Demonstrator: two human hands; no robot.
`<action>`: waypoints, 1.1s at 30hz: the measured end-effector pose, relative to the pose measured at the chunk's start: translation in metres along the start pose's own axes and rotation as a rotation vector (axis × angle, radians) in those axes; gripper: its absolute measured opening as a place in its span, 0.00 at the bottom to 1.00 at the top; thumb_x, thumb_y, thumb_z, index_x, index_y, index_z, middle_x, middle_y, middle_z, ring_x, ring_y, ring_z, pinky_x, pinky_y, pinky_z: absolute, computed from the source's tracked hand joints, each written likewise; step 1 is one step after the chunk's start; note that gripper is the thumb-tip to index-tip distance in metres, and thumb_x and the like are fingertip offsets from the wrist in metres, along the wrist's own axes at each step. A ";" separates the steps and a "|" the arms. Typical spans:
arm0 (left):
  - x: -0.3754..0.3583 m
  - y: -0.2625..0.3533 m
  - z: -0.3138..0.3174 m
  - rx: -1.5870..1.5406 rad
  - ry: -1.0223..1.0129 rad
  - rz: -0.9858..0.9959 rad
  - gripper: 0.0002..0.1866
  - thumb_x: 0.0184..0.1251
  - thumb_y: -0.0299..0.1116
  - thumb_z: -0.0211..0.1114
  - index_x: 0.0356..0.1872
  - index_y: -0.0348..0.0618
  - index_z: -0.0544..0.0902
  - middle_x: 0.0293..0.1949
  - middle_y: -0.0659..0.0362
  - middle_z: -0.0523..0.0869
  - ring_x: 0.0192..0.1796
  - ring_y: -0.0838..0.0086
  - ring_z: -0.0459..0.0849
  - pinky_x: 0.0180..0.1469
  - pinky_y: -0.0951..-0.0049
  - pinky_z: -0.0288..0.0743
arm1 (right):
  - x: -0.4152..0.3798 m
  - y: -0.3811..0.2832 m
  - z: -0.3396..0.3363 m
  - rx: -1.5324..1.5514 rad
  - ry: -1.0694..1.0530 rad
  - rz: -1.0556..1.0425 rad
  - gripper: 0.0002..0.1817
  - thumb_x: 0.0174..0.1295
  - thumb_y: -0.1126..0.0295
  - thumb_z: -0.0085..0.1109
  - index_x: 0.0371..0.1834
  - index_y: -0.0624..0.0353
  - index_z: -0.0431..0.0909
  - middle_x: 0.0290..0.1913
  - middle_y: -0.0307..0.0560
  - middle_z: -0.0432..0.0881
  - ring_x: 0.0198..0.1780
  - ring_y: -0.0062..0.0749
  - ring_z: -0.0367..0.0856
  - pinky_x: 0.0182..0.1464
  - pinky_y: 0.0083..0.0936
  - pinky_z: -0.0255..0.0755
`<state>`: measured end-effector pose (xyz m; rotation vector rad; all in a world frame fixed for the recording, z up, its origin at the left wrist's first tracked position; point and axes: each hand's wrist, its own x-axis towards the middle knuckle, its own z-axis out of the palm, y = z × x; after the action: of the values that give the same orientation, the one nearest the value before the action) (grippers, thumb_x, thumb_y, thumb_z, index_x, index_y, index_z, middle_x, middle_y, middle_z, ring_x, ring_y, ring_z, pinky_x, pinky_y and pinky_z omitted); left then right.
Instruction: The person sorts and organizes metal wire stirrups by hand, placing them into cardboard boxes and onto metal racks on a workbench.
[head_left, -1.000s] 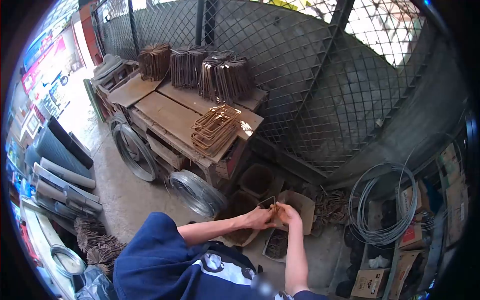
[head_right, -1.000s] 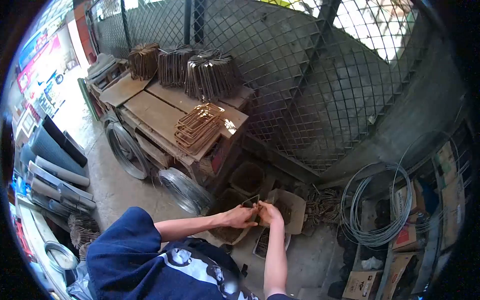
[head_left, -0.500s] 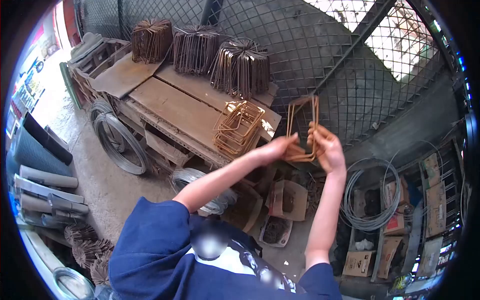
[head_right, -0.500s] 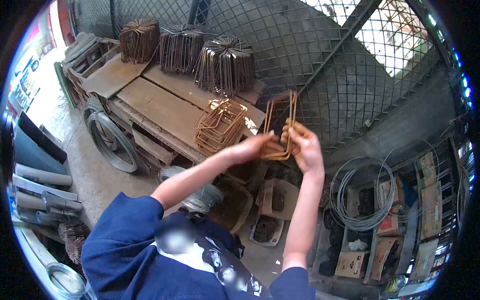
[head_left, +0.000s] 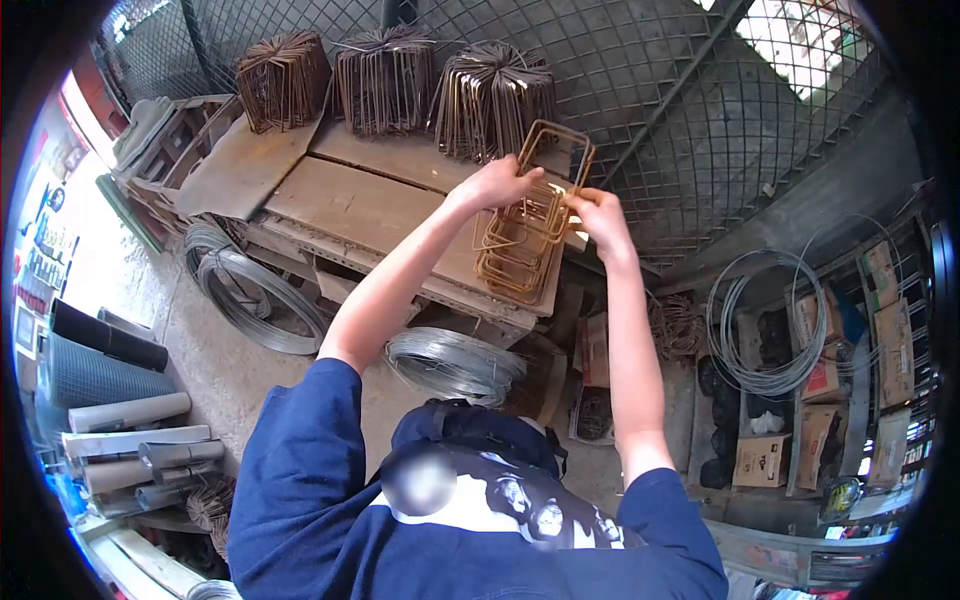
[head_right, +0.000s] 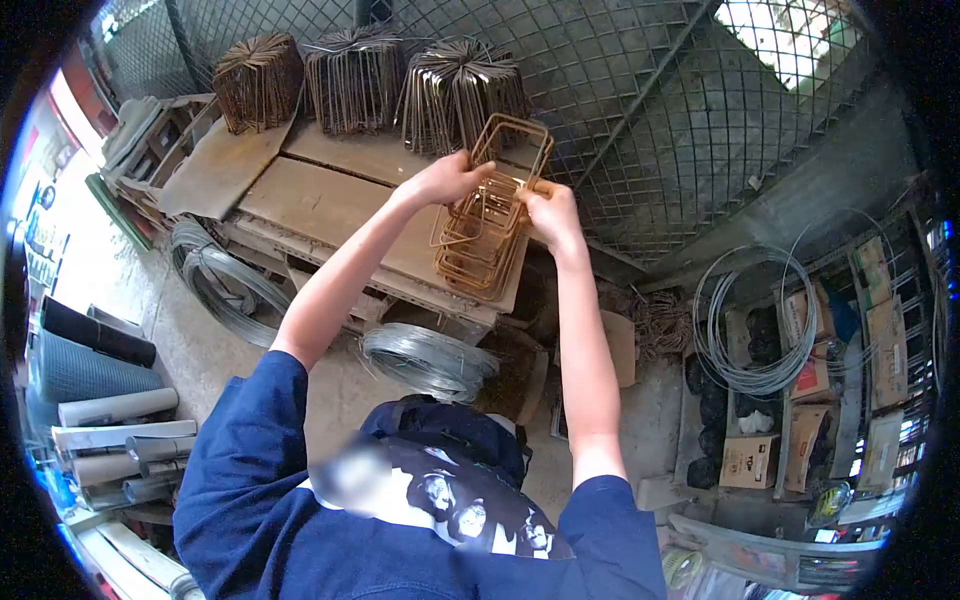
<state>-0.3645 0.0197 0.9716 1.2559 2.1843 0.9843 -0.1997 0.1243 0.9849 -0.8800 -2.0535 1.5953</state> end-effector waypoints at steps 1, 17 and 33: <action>0.001 -0.008 0.003 0.089 -0.032 0.028 0.38 0.59 0.62 0.49 0.50 0.29 0.71 0.41 0.41 0.80 0.48 0.56 0.79 0.50 0.62 0.71 | 0.003 0.014 0.007 -0.080 0.052 -0.044 0.11 0.55 0.70 0.56 0.34 0.68 0.79 0.30 0.48 0.82 0.31 0.25 0.79 0.32 0.22 0.72; -0.014 0.017 0.022 0.280 -0.038 0.268 0.33 0.65 0.55 0.47 0.57 0.34 0.67 0.57 0.38 0.68 0.61 0.52 0.66 0.60 0.59 0.63 | -0.027 0.050 0.000 -0.333 0.183 -0.065 0.24 0.60 0.53 0.53 0.45 0.66 0.75 0.38 0.50 0.81 0.42 0.34 0.78 0.45 0.26 0.69; -0.121 0.175 0.254 -0.726 -0.412 0.875 0.42 0.64 0.63 0.31 0.66 0.33 0.47 0.68 0.44 0.48 0.71 0.57 0.40 0.70 0.59 0.33 | -0.150 0.074 -0.164 0.838 0.648 -0.104 0.42 0.61 0.39 0.30 0.67 0.63 0.46 0.66 0.57 0.56 0.69 0.44 0.52 0.66 0.45 0.46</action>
<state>-0.0374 0.0659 0.9402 1.8024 0.7785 1.4647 0.0328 0.1503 0.9688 -0.7848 -0.8500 1.6028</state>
